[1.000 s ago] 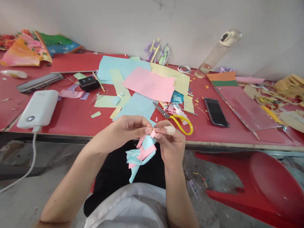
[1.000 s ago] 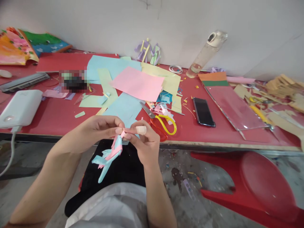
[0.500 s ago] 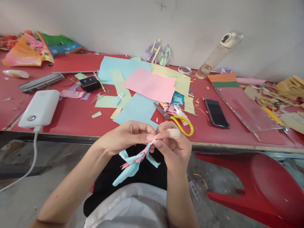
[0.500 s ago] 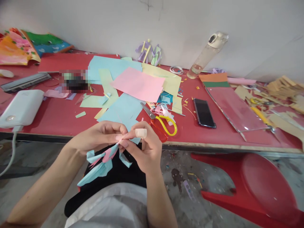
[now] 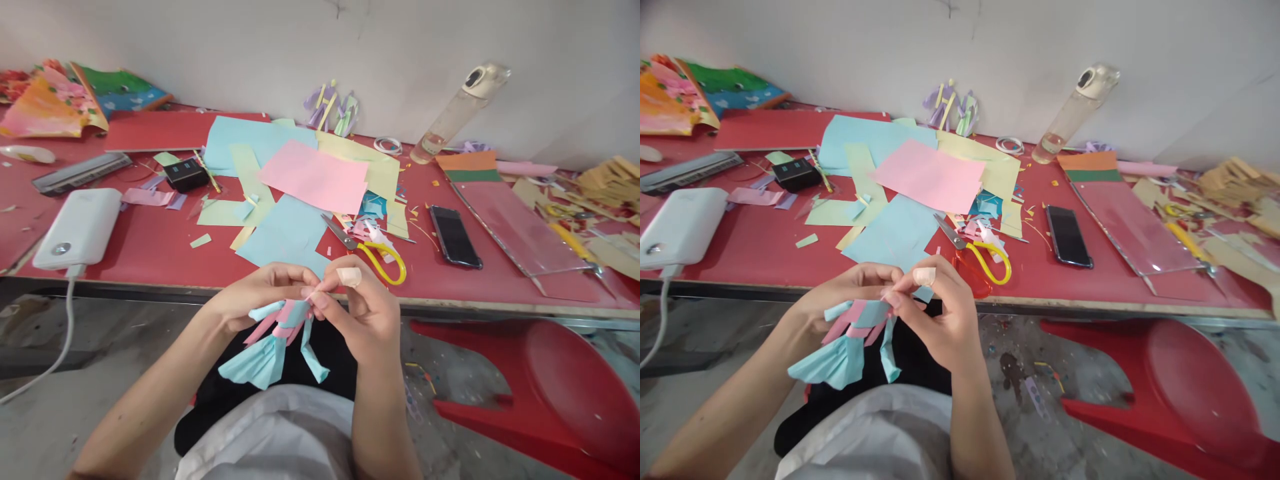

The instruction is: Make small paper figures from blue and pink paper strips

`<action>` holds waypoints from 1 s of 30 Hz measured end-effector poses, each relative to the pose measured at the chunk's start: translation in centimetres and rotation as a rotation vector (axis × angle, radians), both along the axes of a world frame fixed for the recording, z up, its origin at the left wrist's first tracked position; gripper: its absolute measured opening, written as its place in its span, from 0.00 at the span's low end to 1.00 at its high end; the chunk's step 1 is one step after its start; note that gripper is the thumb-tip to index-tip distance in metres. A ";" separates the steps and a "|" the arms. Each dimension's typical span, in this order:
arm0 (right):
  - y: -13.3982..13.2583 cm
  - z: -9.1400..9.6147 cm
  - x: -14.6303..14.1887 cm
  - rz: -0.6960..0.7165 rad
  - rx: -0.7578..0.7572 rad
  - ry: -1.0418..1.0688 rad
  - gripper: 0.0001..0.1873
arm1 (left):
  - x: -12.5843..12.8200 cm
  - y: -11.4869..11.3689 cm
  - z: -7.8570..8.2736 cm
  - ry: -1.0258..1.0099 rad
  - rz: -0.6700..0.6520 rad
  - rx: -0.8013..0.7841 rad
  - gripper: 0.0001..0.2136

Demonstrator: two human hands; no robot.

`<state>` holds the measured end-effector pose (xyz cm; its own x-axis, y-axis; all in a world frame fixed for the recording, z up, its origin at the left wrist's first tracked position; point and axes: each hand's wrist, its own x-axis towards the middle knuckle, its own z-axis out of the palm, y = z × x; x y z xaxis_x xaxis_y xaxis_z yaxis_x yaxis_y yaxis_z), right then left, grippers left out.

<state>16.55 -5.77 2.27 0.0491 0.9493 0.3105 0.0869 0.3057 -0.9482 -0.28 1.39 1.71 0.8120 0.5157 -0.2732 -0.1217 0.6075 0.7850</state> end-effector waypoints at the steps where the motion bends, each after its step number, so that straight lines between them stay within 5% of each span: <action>1: 0.0 0.1 0.0 -0.012 0.007 -0.027 0.07 | 0.0 0.0 0.0 0.004 0.009 -0.005 0.09; 14: 0.2 0.1 -0.7 -0.062 0.066 -0.123 0.07 | -0.5 0.6 0.1 -0.051 0.132 0.109 0.07; 23: 0.5 -0.4 -0.7 -0.110 0.049 -0.184 0.06 | -2.9 1.3 1.0 0.230 0.139 0.562 0.13; 30: 0.6 -0.4 -0.8 -0.123 -0.008 -0.200 0.06 | -2.0 -1.0 1.2 0.414 0.362 0.762 0.07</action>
<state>15.79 -5.19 1.88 0.1029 0.9425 0.3181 0.3092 0.2736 -0.9108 -2.30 0.37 2.93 0.4806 0.8769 0.0113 0.1751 -0.1087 0.9785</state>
